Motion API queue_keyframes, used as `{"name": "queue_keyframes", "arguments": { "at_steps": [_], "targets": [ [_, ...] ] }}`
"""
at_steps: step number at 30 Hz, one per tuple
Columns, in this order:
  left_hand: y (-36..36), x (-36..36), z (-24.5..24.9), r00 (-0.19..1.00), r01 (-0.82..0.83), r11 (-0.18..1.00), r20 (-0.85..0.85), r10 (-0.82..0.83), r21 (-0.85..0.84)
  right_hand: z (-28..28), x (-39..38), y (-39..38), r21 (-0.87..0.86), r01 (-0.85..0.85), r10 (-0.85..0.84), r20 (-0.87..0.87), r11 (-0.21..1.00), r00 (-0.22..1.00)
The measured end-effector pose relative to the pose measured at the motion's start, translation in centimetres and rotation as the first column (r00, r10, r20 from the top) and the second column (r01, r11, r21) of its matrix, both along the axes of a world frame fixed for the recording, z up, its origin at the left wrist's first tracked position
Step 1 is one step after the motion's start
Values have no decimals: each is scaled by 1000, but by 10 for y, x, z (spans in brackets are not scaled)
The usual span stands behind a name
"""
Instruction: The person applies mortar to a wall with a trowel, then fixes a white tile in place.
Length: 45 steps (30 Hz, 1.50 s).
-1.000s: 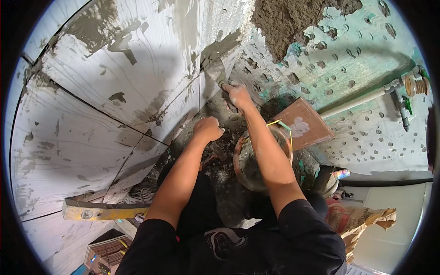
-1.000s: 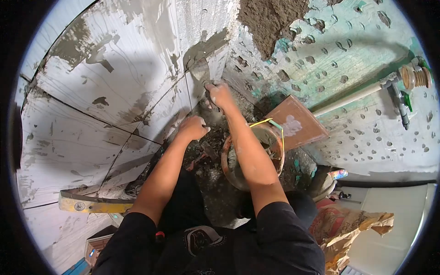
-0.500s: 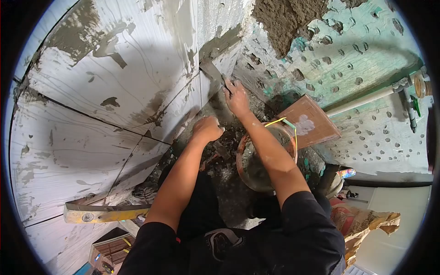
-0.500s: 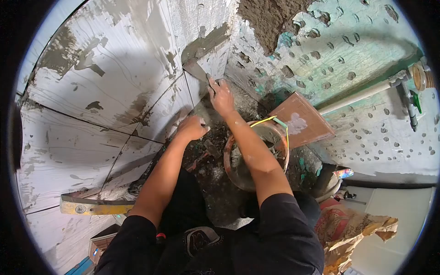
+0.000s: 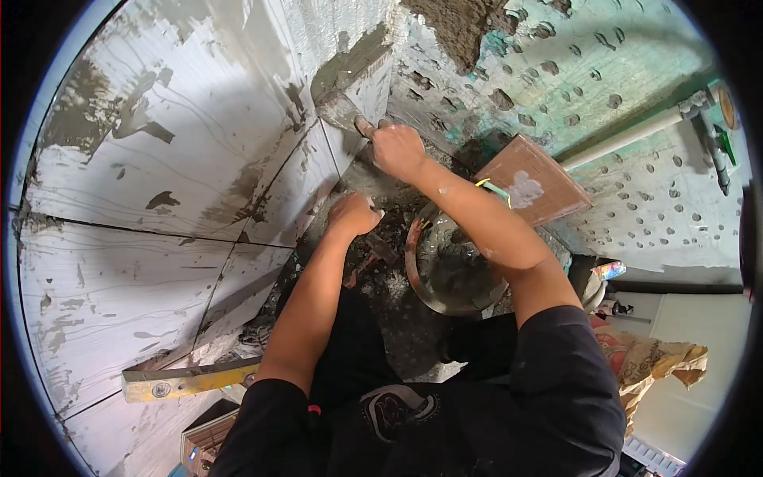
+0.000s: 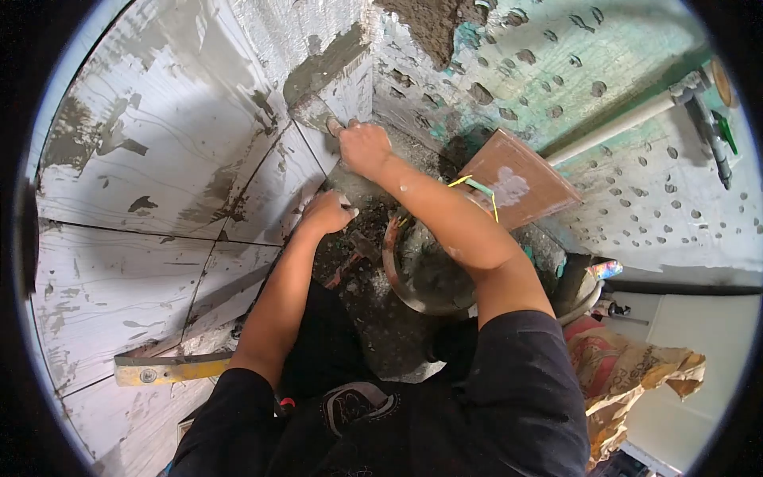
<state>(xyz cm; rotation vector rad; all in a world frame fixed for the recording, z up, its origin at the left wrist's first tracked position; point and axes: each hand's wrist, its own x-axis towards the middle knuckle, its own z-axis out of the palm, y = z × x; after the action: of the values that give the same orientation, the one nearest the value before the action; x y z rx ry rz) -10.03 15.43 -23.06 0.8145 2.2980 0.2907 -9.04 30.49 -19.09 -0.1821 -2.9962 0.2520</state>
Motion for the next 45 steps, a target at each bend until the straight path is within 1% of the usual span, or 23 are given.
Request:
{"name": "queue_keyframes", "arguments": {
  "at_steps": [3,5,8,12,15,18,19,20,22,23,26,29,31,32,33,34,35,36,39,41,45],
  "targets": [
    [-1,0,1,1000,-5,1000,-20,5,-12,13,1,2,26,-19,18,12,999,1000],
    [-2,0,1,1000,-1,999,16,2,-35,20,4,2,42,-26,24,44,999,999],
    [-5,1,9,1000,-18,999,19,19,-47,6,7,9,7,-32,32,-65,999,997],
    [-3,-2,2,996,-93,995,2,93,-27,-10,10,8,-69,0,-5,-76,998,997],
    [-7,-7,-1,970,-228,969,-60,234,96,-21,7,8,-107,-13,1,-114,994,993],
    [-9,-12,7,949,-303,950,-68,308,78,-16,12,8,-109,3,-14,-103,994,995],
    [-11,-13,4,949,-292,950,-90,303,113,-11,14,8,-107,16,-25,-83,994,996],
    [-11,-14,4,945,-305,946,-86,315,112,-5,16,8,-105,27,-34,-65,994,997],
    [-12,-16,10,937,-330,938,-78,339,108,-3,17,12,-90,15,-23,-88,996,996],
    [-12,-19,8,932,-339,931,-87,351,135,-1,18,13,-83,10,-19,-102,997,995],
    [-13,-24,3,915,-351,908,-125,385,227,22,25,14,-28,25,-26,-39,999,999],
    [-11,-27,10,886,-326,883,-217,410,338,39,31,18,-54,109,-110,-19,993,994],
    [-8,-25,14,863,-302,868,-274,425,394,40,26,26,-34,183,-185,-77,983,980],
    [-6,-25,17,856,-283,878,-310,413,387,39,22,32,-27,222,-223,-103,975,969],
    [-3,-25,27,849,-267,886,-343,403,379,37,17,38,-131,214,-231,-136,968,963],
    [0,-29,33,836,-253,891,-379,398,376,36,12,45,-126,223,-238,-119,967,964],
    [2,-35,27,825,-191,913,-445,349,361,34,7,49,-121,229,-242,-102,966,965],
    [4,-39,29,829,-190,923,-449,334,334,32,3,50,-117,234,-245,-85,965,966],
    [13,-53,42,842,-185,948,-456,290,261,27,-1,50,-53,185,-189,-101,981,977],
    [17,-61,53,853,-188,959,-448,267,213,24,-8,49,-30,179,-180,-69,983,981],
    [18,-72,47,833,-164,972,-505,227,167,36,-19,42,53,117,-119,30,992,992]
  ]
}}
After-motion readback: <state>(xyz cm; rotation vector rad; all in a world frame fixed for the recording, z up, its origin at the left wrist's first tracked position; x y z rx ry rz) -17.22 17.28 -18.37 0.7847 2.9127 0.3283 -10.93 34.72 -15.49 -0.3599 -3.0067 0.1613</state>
